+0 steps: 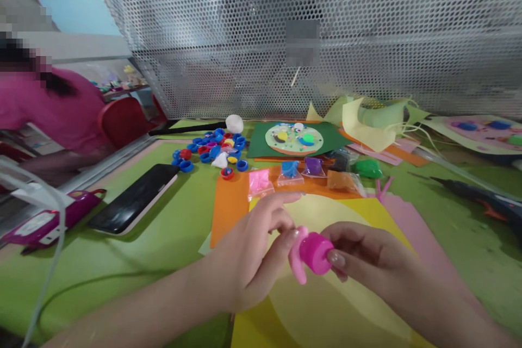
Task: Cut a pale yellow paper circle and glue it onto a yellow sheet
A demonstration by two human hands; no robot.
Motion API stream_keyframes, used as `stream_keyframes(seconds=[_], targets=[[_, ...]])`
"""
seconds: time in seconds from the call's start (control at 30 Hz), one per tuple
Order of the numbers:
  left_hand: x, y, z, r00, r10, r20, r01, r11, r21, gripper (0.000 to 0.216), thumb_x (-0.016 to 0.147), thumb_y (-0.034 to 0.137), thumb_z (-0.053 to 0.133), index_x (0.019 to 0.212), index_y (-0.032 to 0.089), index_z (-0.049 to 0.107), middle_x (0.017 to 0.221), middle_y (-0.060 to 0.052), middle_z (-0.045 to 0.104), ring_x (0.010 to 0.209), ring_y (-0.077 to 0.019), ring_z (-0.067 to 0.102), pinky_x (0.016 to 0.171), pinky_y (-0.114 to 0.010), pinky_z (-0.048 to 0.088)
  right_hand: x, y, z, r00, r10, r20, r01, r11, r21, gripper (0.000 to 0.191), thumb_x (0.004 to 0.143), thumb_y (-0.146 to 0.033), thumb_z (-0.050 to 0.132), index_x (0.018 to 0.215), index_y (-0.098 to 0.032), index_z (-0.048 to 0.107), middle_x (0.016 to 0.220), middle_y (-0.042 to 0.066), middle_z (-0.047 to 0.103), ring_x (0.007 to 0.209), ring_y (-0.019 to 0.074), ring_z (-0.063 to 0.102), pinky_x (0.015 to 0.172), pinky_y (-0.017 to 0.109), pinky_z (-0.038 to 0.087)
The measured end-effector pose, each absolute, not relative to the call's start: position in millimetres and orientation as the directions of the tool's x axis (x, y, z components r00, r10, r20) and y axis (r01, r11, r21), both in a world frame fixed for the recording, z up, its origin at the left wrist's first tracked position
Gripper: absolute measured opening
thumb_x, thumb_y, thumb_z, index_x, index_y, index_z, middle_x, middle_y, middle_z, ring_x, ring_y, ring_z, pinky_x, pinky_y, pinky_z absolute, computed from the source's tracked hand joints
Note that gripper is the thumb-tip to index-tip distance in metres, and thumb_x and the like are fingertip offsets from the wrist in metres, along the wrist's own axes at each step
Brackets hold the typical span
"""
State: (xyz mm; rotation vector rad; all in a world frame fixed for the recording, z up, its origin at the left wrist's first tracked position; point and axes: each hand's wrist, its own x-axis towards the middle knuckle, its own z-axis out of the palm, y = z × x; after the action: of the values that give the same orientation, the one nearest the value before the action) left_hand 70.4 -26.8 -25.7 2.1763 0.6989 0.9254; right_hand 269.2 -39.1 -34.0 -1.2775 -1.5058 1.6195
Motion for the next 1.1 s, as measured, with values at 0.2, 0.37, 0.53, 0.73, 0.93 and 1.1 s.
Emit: stream_keyframes(seconds=[0.2,0.37,0.53,0.73,0.93,1.1], targets=[[70.4,-22.2,-25.0,0.616,0.605,0.505,0.226,-0.749,0.622,0.025,0.09,0.011,0.037,0.109,0.023,0.046,0.065,0.001,0.065,0.074,-0.0195,0.065,0.09,-0.04,0.044,270.0,-39.9,-35.7,-0.388,0.889,-0.243,0.178,-0.186,-0.966,0.027,0.073,-0.046,0.066,0.08,-0.02,0.062,0.072,0.001,0.059,0.066,0.0134,0.049,0.061,0.024,0.041],[72.0,-21.9,-22.5,0.616,0.595,0.516,0.229,-0.763,0.605,0.021,0.089,0.009,0.037,0.1,0.023,0.049,0.065,0.001,0.064,0.074,-0.019,0.065,0.089,-0.039,0.045,269.1,-39.0,-35.7,-0.38,0.895,-0.233,0.184,-0.174,-0.967,0.024,0.073,-0.043,0.065,0.079,-0.02,0.062,0.072,0.001,0.058,0.066,0.0136,0.048,0.06,0.024,0.041],[71.9,-22.3,-23.7,0.624,0.601,0.5,0.24,-0.756,0.609,0.022,0.091,0.011,0.034,0.107,0.022,0.045,0.065,0.001,0.063,0.07,-0.0191,0.064,0.085,-0.039,0.047,265.7,-38.5,-33.5,-0.347,0.906,-0.241,0.181,-0.187,-0.966,0.03,0.068,-0.048,0.067,0.074,-0.019,0.06,0.068,0.002,0.057,0.063,0.0141,0.047,0.057,0.025,0.039],[70.1,-21.8,-28.7,0.625,0.582,0.521,0.259,-0.784,0.565,0.036,0.092,0.012,0.033,0.126,0.021,0.027,0.069,0.001,0.062,0.078,-0.0196,0.062,0.088,-0.04,0.043,266.0,-40.0,-35.9,-0.348,0.91,-0.224,0.158,-0.179,-0.971,0.03,0.068,-0.047,0.067,0.075,-0.018,0.059,0.067,0.001,0.056,0.061,0.013,0.046,0.056,0.024,0.038],[61.7,-19.7,-32.0,0.535,0.695,0.48,0.401,-0.709,0.579,0.021,0.091,0.019,0.036,0.112,0.021,0.034,0.072,0.0,0.054,0.068,-0.0169,0.056,0.065,-0.032,0.045,267.2,-39.9,-33.5,-0.32,0.926,-0.199,0.147,-0.159,-0.976,0.03,0.068,-0.049,0.068,0.074,-0.02,0.062,0.064,0.0,0.056,0.059,0.0126,0.049,0.055,0.024,0.041],[60.2,-13.1,-26.6,0.656,0.672,0.344,0.462,-0.718,0.52,0.025,0.092,0.035,0.035,0.072,0.02,0.04,0.059,0.004,0.041,0.052,-0.0113,0.039,0.047,-0.024,0.03,270.0,-39.0,-30.4,-0.283,0.938,-0.199,0.168,-0.156,-0.973,0.033,0.069,-0.052,0.067,0.074,-0.02,0.064,0.064,0.0,0.056,0.059,0.013,0.049,0.055,0.024,0.043]])
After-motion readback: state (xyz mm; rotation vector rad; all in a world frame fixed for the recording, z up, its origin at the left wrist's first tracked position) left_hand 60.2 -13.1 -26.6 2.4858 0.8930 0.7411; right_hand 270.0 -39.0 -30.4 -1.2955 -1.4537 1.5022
